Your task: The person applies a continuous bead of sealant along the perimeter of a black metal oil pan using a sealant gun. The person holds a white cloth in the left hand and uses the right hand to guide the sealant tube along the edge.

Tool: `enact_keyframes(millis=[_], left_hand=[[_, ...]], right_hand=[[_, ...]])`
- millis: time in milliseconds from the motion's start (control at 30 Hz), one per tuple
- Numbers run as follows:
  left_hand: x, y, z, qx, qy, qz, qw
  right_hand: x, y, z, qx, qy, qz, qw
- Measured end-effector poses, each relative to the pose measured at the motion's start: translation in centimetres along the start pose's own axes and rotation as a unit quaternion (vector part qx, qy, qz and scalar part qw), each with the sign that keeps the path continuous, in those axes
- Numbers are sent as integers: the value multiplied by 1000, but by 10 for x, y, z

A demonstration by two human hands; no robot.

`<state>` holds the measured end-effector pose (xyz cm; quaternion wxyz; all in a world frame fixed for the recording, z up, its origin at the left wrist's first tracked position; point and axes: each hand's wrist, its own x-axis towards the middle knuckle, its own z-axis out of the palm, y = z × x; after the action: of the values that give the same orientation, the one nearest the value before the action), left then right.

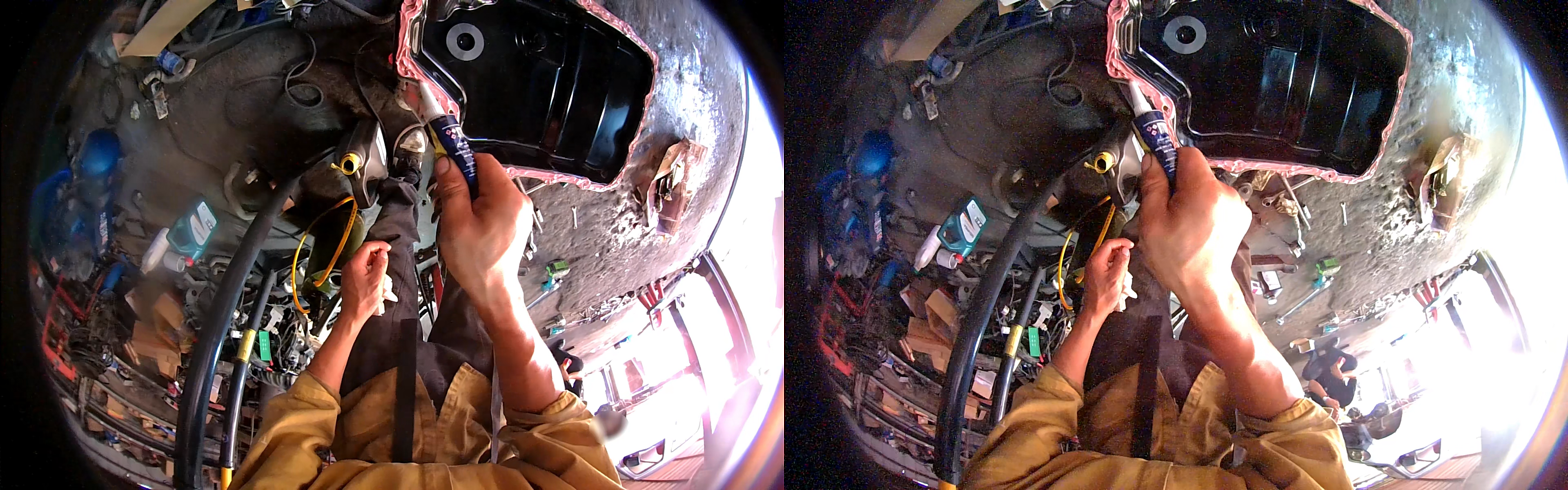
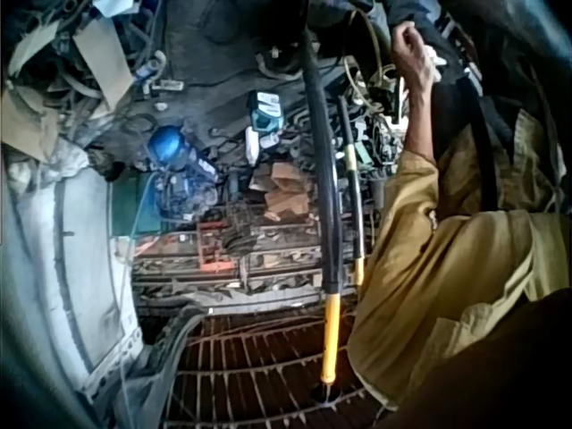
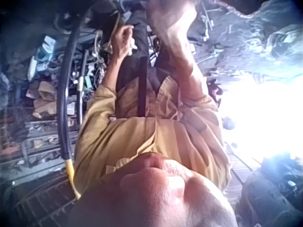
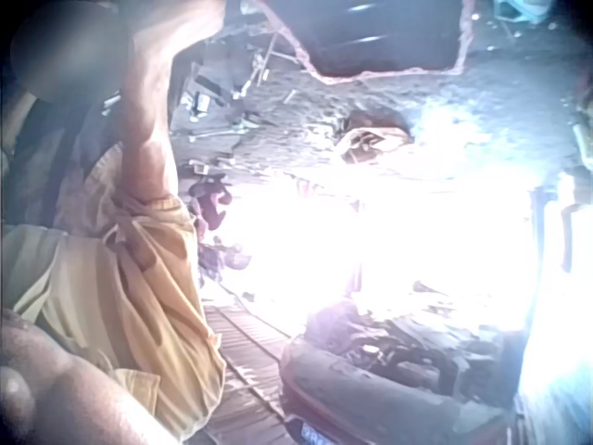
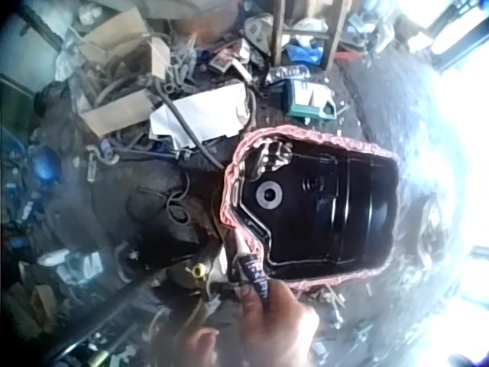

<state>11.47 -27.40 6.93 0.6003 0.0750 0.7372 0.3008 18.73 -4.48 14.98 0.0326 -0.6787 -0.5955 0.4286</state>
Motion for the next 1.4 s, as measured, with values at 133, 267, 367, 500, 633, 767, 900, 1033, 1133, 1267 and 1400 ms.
enact_keyframes(millis=[133,267,367,500,633,767,900,1033,1133,1267,1400], left_hand=[[0,-10,3,19,3,19,1000],[-1,-11,5,19,6,3,1000],[-1,-11,5,21,6,-1,1000],[1,-16,4,43,11,18,999],[0,-14,4,39,6,-2,999],[0,-19,5,49,15,17,999],[-1,-19,5,38,11,2,999],[-1,-20,5,47,11,-3,999],[-1,-23,5,53,22,24,998],[-2,-22,4,53,13,8,998],[-3,-17,4,39,7,-14,999]], right_hand=[[7,-5,-4,-19,3,-23,1000],[10,-7,-5,-36,3,-27,999],[11,-8,-6,-42,2,-28,999],[11,-9,-9,-37,-4,-20,999],[11,-8,-9,-33,-2,-17,999],[10,-5,-10,-16,9,-30,999],[11,-7,-12,-25,5,-26,999],[11,-6,-11,-34,5,-32,999],[11,-5,-14,-16,-2,-19,1000],[12,-5,-12,-13,1,-27,1000],[13,-11,-12,-20,-8,-17,1000]])
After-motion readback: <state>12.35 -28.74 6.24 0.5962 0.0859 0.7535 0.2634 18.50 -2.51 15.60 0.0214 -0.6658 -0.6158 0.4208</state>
